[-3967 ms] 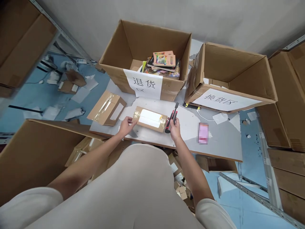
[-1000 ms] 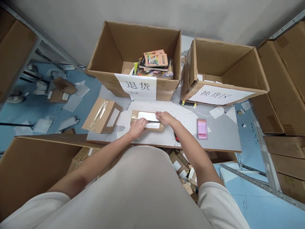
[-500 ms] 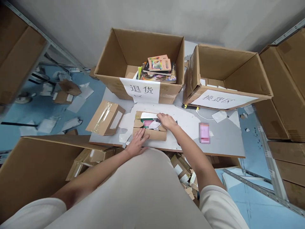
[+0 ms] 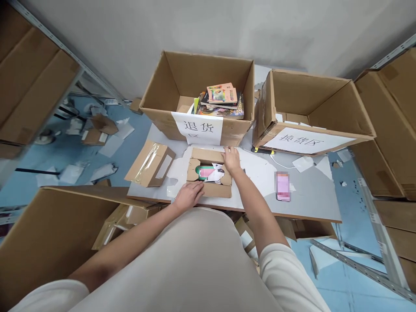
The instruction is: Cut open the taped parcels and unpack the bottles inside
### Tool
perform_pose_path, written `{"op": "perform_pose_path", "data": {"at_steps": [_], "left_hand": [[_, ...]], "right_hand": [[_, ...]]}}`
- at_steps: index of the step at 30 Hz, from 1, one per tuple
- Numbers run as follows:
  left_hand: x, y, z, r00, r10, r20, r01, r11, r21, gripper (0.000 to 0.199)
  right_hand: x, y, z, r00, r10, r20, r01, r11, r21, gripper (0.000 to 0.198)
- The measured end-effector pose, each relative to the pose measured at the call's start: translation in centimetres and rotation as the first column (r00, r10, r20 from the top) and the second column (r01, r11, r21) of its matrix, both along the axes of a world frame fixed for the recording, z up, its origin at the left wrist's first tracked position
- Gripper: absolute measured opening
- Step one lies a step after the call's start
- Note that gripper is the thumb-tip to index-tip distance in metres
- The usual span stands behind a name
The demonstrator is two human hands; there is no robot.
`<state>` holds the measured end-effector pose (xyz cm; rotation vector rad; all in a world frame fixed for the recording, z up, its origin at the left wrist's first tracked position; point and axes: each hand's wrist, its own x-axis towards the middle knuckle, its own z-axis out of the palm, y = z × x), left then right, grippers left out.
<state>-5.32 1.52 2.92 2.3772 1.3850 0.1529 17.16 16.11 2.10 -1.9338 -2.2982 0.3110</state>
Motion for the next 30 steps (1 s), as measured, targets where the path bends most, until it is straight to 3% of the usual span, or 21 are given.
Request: {"op": "perform_pose_path", "data": {"at_steps": [2, 4, 6, 8, 10, 12, 16, 19, 24, 27, 30], "left_hand": [[0.2, 1.7, 0.8, 0.998, -0.008, -0.062, 0.009, 1.0, 0.021, 0.029], [0.5, 3.4, 1.5, 0.992, -0.071, -0.105, 0.077, 0.996, 0.054, 0.028], [1.0, 4.9, 2.0, 0.974, -0.193, -0.117, 0.203, 0.975, 0.088, 0.024], [1.6, 6.1, 2.1, 0.941, -0.31, -0.135, 0.324, 0.941, 0.097, 0.02], [2.1, 7.0, 2.3, 0.923, -0.333, -0.192, 0.353, 0.932, 0.08, 0.018], [2.3, 7.5, 2.5, 0.917, -0.273, -0.29, 0.306, 0.949, 0.073, 0.02], [1.0, 7.6, 3.7, 0.887, -0.11, -0.448, 0.191, 0.972, 0.14, 0.047], [-1.1, 7.2, 4.0, 0.902, 0.033, -0.429, 0.056, 0.98, 0.193, 0.08], [-3.9, 6.5, 1.5, 0.948, 0.103, -0.303, -0.078, 0.993, 0.092, 0.116], [-4.4, 6.4, -0.5, 0.959, 0.159, -0.236, -0.158, 0.987, 0.021, 0.127], [-4.4, 6.4, -2.0, 0.96, 0.211, -0.182, -0.222, 0.974, -0.038, 0.134]], "right_hand": [[-0.3, -1.3, 0.2, 0.976, 0.208, 0.061, -0.214, 0.969, 0.121, 0.035], [-0.5, -2.8, 0.7, 0.853, 0.503, 0.138, -0.521, 0.838, 0.166, 0.033], [-0.8, -4.1, 1.2, 0.694, 0.694, 0.189, -0.718, 0.688, 0.108, 0.03], [-1.4, -5.3, 1.6, 0.611, 0.763, 0.212, -0.776, 0.63, -0.029, 0.026], [-1.9, -6.1, 1.9, 0.599, 0.767, 0.232, -0.748, 0.638, -0.181, 0.023], [-2.0, -6.5, 2.3, 0.628, 0.73, 0.27, -0.684, 0.683, -0.256, 0.027], [-0.2, -7.0, 3.6, 0.73, 0.602, 0.324, -0.58, 0.796, -0.172, 0.031], [2.4, -8.0, 3.9, 0.817, 0.49, 0.306, -0.49, 0.868, -0.082, 0.034], [5.3, -9.7, 1.7, 0.912, 0.318, 0.259, -0.304, 0.948, -0.093, 0.049], [5.5, -9.9, 0.7, 0.93, 0.288, 0.228, -0.253, 0.952, -0.171, 0.053], [4.9, -9.5, 1.6, 0.924, 0.279, 0.261, -0.223, 0.948, -0.226, 0.053]]}}
